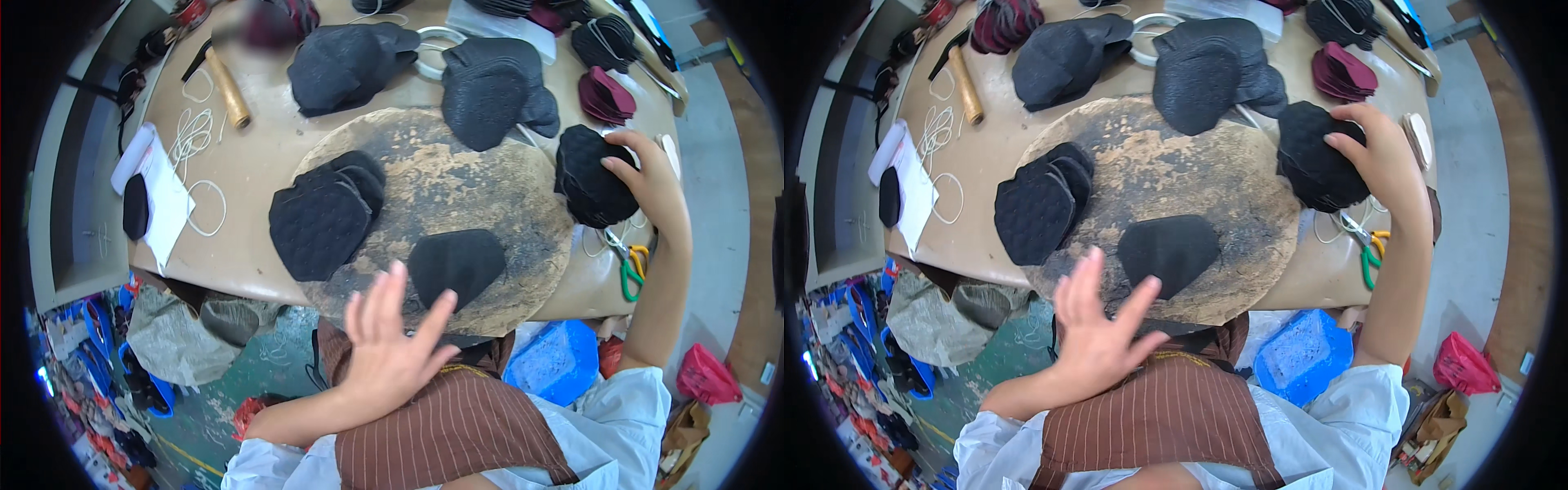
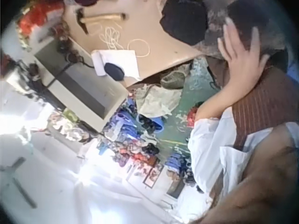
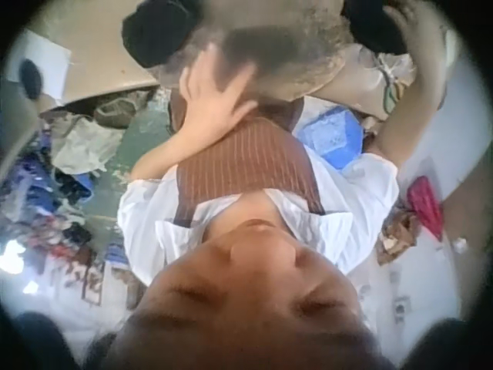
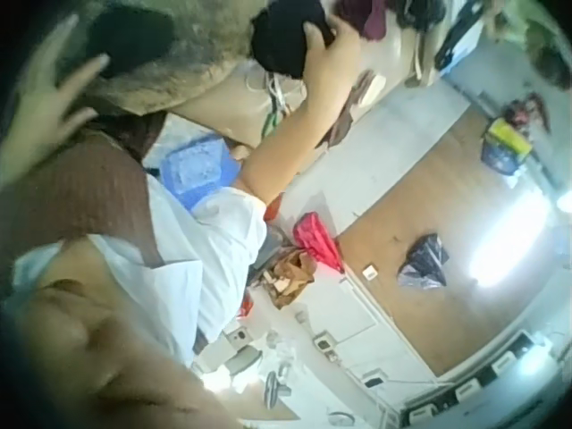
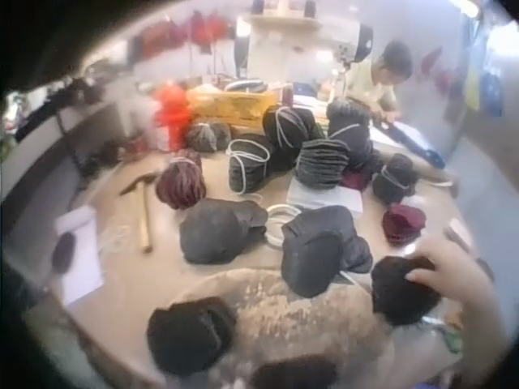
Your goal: The person repeatedly picks up small black fabric pieces from a table and stacks them on a large circular wooden board. The person handles the pieces one at a time, aligning them into a neat pile. The workspace contains sewing supplies, including scissors, thread, and other fabric pieces.
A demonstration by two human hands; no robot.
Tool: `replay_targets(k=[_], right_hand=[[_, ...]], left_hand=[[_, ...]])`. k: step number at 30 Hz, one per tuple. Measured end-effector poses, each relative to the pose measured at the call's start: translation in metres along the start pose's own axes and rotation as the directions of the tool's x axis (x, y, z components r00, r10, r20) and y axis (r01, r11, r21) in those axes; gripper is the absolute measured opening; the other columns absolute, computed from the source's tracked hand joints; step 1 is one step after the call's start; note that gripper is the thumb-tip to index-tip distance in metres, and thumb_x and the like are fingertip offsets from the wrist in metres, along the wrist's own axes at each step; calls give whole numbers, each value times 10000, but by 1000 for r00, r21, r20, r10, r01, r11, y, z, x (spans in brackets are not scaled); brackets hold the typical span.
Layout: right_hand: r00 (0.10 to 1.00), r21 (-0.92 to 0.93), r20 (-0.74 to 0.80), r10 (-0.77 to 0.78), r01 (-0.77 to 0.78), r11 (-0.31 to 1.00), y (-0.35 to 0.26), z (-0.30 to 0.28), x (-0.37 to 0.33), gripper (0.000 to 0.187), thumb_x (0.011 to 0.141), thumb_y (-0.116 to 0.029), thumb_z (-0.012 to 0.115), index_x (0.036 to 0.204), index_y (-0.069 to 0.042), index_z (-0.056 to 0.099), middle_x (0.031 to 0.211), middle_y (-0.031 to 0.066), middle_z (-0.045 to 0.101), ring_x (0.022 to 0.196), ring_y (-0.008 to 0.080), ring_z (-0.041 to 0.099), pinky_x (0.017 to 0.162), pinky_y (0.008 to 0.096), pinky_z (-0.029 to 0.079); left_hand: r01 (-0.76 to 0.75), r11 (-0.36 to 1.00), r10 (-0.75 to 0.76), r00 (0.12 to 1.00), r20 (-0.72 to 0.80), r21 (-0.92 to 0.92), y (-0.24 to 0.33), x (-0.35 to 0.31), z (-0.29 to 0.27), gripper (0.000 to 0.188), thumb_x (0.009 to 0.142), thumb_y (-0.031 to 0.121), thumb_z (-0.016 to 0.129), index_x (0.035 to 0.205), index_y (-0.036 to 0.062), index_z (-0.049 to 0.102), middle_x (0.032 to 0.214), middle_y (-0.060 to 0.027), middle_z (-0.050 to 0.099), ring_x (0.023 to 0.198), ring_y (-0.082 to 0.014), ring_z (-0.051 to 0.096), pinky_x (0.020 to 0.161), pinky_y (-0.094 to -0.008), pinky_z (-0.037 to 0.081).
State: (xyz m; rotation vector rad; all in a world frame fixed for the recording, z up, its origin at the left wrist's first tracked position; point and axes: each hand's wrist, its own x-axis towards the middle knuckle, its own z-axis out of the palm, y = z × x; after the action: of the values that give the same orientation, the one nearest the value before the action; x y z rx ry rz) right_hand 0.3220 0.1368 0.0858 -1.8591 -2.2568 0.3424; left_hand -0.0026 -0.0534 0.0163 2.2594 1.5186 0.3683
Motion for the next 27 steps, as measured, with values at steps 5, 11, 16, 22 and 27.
replay_targets(k=[5,11,16,22,27], right_hand=[[997,68,-75,11,-6,998,-2,3,-12,360,790,-64,696,1130,-15,585,1062,134,639,1026,289,595,913,352,441],[947,-211,-309,-83,16,977,-22,22,-18,356,786,-42,687,1122,2,576,879,121,543,846,271,544,803,371,433],[978,406,-206,-16,101,908,-29,-4,-31,207,782,-40,685,948,51,600,891,126,569,862,235,577,761,338,451],[804,743,331,-495,102,662,-89,45,-39,257,764,-68,731,977,36,633,850,106,647,776,194,631,734,314,496],[810,630,547,-213,-230,742,-109,84,-31,274,755,-110,764,960,34,653,842,106,677,752,128,621,702,288,490]], left_hand=[[7,1000,-7,999,46,5,-6,-15,21,688,751,464,740,1373,304,492,1470,-340,141,1335,-480,192,1042,-613,181],[16,1000,-16,1000,8,-12,-8,-24,26,687,754,459,740,1377,321,484,1470,-329,141,1341,-470,179,1048,-605,177],[40,999,-41,999,-33,-28,-10,-32,28,681,754,447,746,1372,319,491,1469,-326,120,1344,-467,168,1049,-604,169],[68,997,-68,998,-10,-19,-9,-30,31,651,748,439,755,1343,318,520,1467,-321,131,1355,-460,168,1049,-607,165],[72,996,-72,997,-7,-47,-12,-31,33,621,743,434,759,1316,332,541,1474,-302,140,1357,-449,184,1045,-614,175]])
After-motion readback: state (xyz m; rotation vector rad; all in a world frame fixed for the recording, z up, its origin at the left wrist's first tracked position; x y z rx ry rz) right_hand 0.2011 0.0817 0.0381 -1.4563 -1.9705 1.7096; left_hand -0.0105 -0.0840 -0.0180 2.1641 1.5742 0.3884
